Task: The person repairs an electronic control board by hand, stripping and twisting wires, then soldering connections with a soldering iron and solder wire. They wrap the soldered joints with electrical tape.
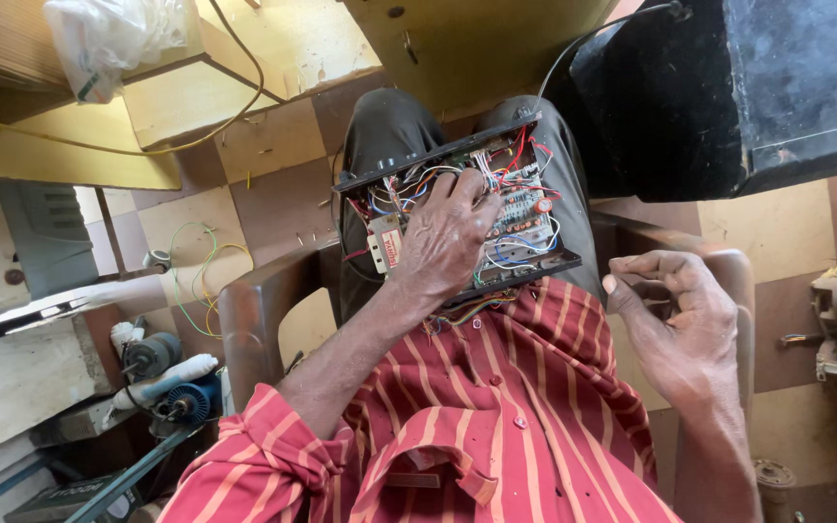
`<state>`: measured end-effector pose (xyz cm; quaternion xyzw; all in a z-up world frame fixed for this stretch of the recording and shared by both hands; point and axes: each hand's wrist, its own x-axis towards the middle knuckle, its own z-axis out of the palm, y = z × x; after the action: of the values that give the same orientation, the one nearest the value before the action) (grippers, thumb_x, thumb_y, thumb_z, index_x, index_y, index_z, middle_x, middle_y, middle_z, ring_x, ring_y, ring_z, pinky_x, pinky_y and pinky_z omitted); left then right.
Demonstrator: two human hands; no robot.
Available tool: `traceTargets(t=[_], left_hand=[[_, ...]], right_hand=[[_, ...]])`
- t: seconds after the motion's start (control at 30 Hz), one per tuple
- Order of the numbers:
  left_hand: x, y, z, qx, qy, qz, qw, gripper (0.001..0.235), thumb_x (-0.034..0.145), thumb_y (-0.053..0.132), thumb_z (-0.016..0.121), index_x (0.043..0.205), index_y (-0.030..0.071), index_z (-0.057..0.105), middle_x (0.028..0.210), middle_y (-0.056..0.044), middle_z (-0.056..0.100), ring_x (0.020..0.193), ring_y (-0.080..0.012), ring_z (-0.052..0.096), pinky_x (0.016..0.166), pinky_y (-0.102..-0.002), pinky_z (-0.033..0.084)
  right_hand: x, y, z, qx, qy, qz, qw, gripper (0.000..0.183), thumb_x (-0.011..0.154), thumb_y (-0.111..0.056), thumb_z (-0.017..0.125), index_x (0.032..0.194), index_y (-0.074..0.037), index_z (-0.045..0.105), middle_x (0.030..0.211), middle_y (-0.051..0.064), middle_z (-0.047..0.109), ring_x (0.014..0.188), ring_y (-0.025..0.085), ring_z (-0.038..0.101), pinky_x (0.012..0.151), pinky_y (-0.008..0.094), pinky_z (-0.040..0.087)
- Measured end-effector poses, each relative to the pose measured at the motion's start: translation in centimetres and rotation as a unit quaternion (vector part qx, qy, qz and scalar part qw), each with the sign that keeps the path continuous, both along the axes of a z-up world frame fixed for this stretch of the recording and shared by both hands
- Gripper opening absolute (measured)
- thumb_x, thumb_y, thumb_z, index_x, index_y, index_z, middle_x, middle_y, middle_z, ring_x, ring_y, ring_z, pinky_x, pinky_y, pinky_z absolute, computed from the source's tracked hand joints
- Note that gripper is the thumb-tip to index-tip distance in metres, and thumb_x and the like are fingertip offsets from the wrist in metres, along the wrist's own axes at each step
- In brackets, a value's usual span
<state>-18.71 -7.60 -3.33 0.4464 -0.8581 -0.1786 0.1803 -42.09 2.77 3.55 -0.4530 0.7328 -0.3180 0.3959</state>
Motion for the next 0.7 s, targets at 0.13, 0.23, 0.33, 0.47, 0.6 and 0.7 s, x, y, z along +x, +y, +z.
traceTargets(t=[0.13, 0.23, 0.33, 0.47, 0.6, 0.7], left_hand=[[0.0, -0.5, 0.2, 0.011, -0.031, 0.002, 0.999, 0.025, 0.076, 0.003, 0.069, 0.100, 0.000, 0.072, 0.110, -0.013, 0.057, 0.104, -0.0293, 0.059, 0.084, -0.043, 0.057], [-0.1, -0.5, 0.3, 0.019, -0.032, 0.002, 0.999, 0.016, 0.080, 0.003, 0.069, 0.097, 0.000, 0.071, 0.108, -0.012, 0.057, 0.102, -0.0283, 0.060, 0.084, -0.043, 0.056], [0.1, -0.1, 0.3, 0.017, -0.008, 0.005, 1.000, 0.012, 0.083, 0.000, 0.069, 0.095, 0.000, 0.070, 0.108, -0.011, 0.059, 0.101, -0.0273, 0.061, 0.088, -0.042, 0.056], [0.4, 0.2, 1.6, 0.059, 0.139, 0.025, 0.988, 0.012, 0.086, 0.002, 0.071, 0.098, 0.001, 0.071, 0.100, -0.012, 0.061, 0.097, -0.0303, 0.061, 0.085, -0.045, 0.053], [1.0, -0.3, 5.4, 0.077, 0.178, 0.028, 0.981, 0.014, 0.088, 0.003, 0.071, 0.102, 0.001, 0.071, 0.096, -0.013, 0.064, 0.094, -0.0317, 0.064, 0.084, -0.043, 0.053], [2.6, -2.7, 10.2, 0.063, 0.182, -0.003, 0.981, 0.014, 0.092, 0.009, 0.073, 0.103, 0.002, 0.070, 0.094, -0.014, 0.066, 0.095, -0.0337, 0.066, 0.084, -0.044, 0.053]], right_hand=[[-0.1, 0.0, -0.2, 0.003, -0.016, -0.007, 1.000, 0.026, 0.092, -0.005, 0.075, 0.116, 0.000, 0.063, 0.114, 0.010, 0.074, 0.096, 0.015, 0.070, 0.080, 0.029, 0.059], [0.0, -0.1, -0.2, 0.016, -0.015, -0.018, 1.000, 0.026, 0.092, -0.005, 0.075, 0.115, 0.000, 0.064, 0.114, 0.010, 0.075, 0.095, 0.016, 0.070, 0.077, 0.029, 0.058], [-0.1, -0.3, -0.4, -0.004, -0.020, -0.004, 1.000, 0.025, 0.092, -0.004, 0.074, 0.114, 0.000, 0.063, 0.115, 0.010, 0.074, 0.098, 0.015, 0.070, 0.079, 0.028, 0.060], [-0.3, -0.4, -0.7, 0.009, -0.022, -0.008, 1.000, 0.025, 0.092, -0.004, 0.075, 0.113, 0.001, 0.063, 0.112, 0.010, 0.074, 0.092, 0.014, 0.070, 0.074, 0.027, 0.060], [-0.6, 0.0, -1.5, 0.003, 0.008, -0.002, 1.000, 0.026, 0.093, -0.004, 0.076, 0.116, 0.001, 0.066, 0.104, 0.010, 0.076, 0.088, 0.014, 0.070, 0.077, 0.027, 0.058], [-0.4, -0.6, -1.6, -0.003, -0.003, -0.008, 1.000, 0.028, 0.091, -0.005, 0.073, 0.118, 0.000, 0.065, 0.104, 0.009, 0.075, 0.087, 0.012, 0.071, 0.075, 0.026, 0.059]])
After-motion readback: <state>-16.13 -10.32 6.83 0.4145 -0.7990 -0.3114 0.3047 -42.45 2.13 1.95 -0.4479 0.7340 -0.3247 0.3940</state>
